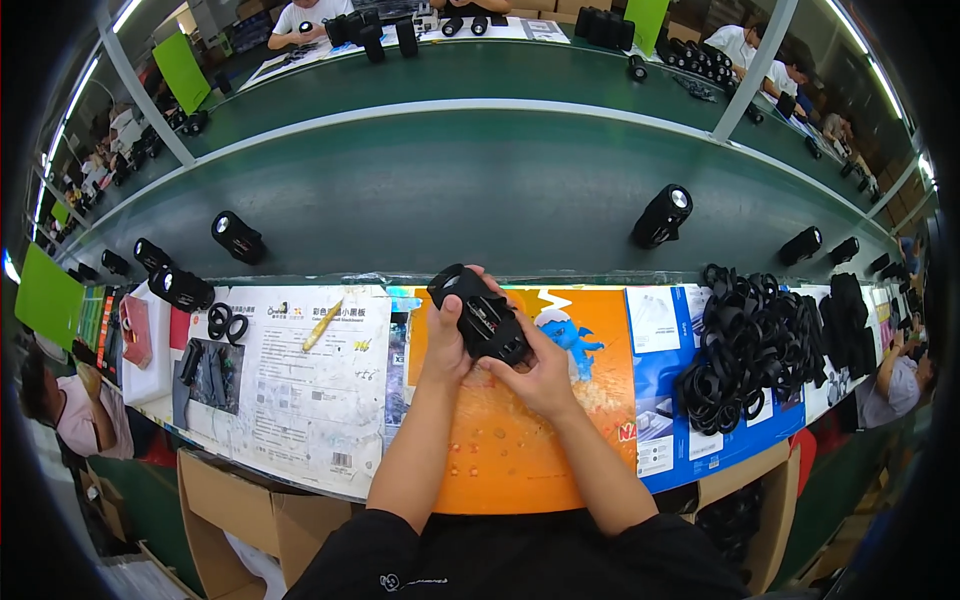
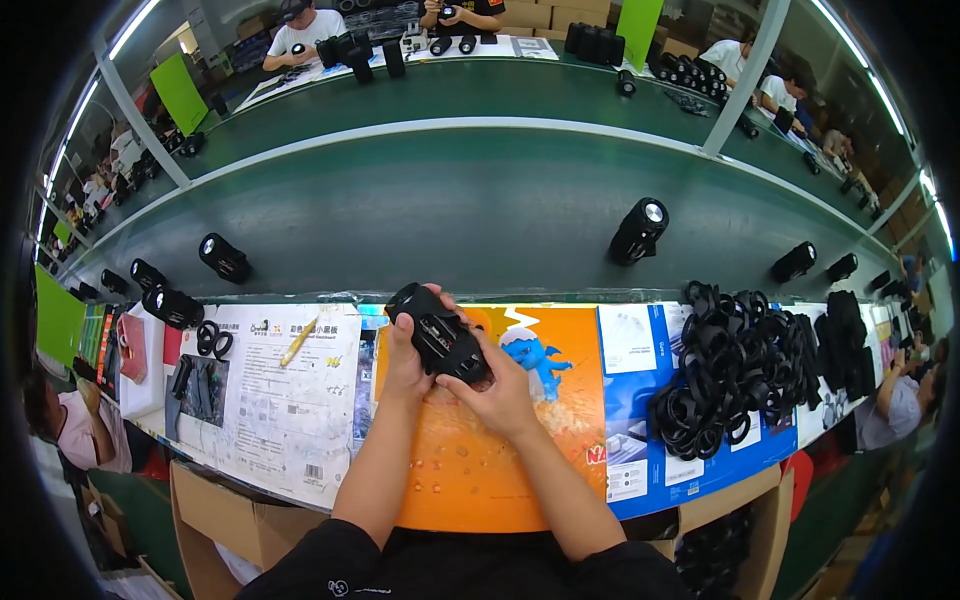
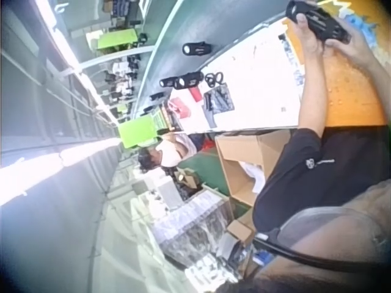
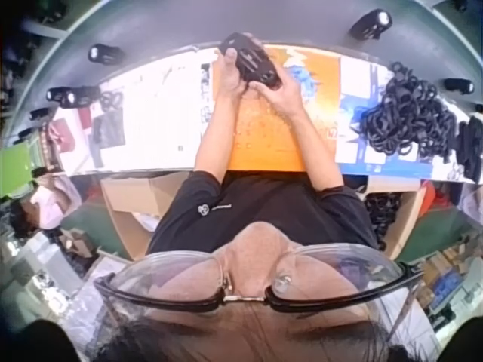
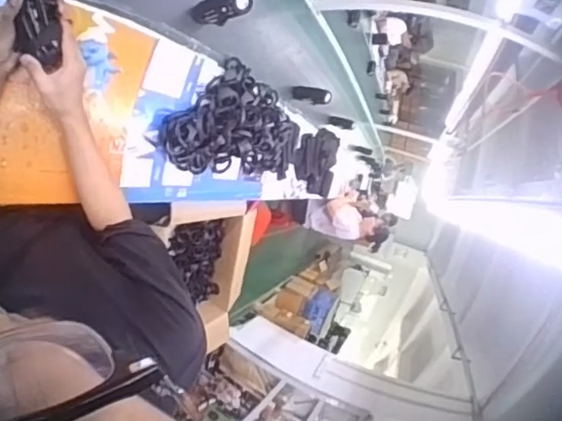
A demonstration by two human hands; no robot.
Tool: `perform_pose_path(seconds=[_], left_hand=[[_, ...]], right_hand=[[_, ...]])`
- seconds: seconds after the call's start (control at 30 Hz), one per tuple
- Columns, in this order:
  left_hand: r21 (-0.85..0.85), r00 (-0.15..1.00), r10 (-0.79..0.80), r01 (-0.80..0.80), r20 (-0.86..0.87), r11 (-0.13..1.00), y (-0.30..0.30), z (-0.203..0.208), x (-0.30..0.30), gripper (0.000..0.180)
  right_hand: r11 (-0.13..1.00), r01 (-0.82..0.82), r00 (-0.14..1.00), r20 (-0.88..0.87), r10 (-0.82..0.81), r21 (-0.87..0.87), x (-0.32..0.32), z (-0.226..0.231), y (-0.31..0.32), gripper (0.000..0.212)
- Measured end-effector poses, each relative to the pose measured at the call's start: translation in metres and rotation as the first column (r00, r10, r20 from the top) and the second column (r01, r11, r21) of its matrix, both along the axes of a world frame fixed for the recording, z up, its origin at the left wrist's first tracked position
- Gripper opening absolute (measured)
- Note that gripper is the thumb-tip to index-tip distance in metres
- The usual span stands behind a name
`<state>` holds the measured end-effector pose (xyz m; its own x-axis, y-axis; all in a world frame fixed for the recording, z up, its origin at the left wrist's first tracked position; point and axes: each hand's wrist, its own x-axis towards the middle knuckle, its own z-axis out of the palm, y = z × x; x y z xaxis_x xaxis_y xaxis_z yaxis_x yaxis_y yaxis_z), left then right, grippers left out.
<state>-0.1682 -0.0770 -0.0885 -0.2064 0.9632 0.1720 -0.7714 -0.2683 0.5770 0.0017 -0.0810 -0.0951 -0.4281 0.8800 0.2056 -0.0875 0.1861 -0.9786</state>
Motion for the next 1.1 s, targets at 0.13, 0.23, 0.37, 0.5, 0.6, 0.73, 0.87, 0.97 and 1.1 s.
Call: perform_pose_path(seconds=[0.13,0.23,0.37,0.5,0.6,0.73,0.87,0.97,1.1], left_hand=[[0.005,0.999,0.002,-0.002,0.04,1.0,0.002,-0.002,-0.002,0.08],[-0.002,0.999,-0.015,0.016,0.046,1.0,0.003,-0.003,0.001,0.079],[0.017,1.0,-0.003,0.003,-0.01,1.0,-0.001,0.002,0.004,0.08],[0.02,1.0,-0.017,0.017,-0.017,1.0,-0.001,0.004,0.008,0.083],[0.023,0.999,-0.035,0.035,-0.009,0.999,0.0,0.004,0.017,0.086],[0.002,0.999,-0.02,0.02,-0.028,1.0,0.0,-0.003,0.012,0.087],[0.0,0.999,-0.035,0.035,-0.019,0.999,-0.003,-0.002,-0.002,0.082],[0.046,0.994,-0.107,0.108,-0.021,0.993,-0.001,-0.001,-0.004,0.075],[-0.047,0.983,-0.072,0.064,-0.17,0.997,-0.006,0.002,-0.001,0.073]], right_hand=[[0.999,0.024,1.0,0.019,-0.024,0.021,-0.001,0.004,-0.002,0.083],[0.999,0.032,0.999,0.037,-0.033,0.003,0.0,0.005,-0.001,0.083],[1.0,0.031,0.999,0.037,-0.031,0.007,0.0,0.002,-0.002,0.084],[0.999,-0.011,0.999,0.051,0.013,-0.041,0.004,0.004,-0.002,0.088],[1.0,0.005,0.999,0.044,-0.004,-0.026,0.011,-0.001,-0.001,0.088],[0.991,0.043,0.986,0.153,-0.063,0.129,0.006,0.008,-0.004,0.091],[0.993,-0.008,0.964,0.264,-0.023,0.116,0.008,0.029,-0.008,0.07],[0.877,-0.046,0.902,0.398,-0.169,0.478,0.044,0.038,0.013,0.048],[0.701,0.335,0.664,0.37,-0.65,0.63,0.139,0.065,0.068,0.016]])
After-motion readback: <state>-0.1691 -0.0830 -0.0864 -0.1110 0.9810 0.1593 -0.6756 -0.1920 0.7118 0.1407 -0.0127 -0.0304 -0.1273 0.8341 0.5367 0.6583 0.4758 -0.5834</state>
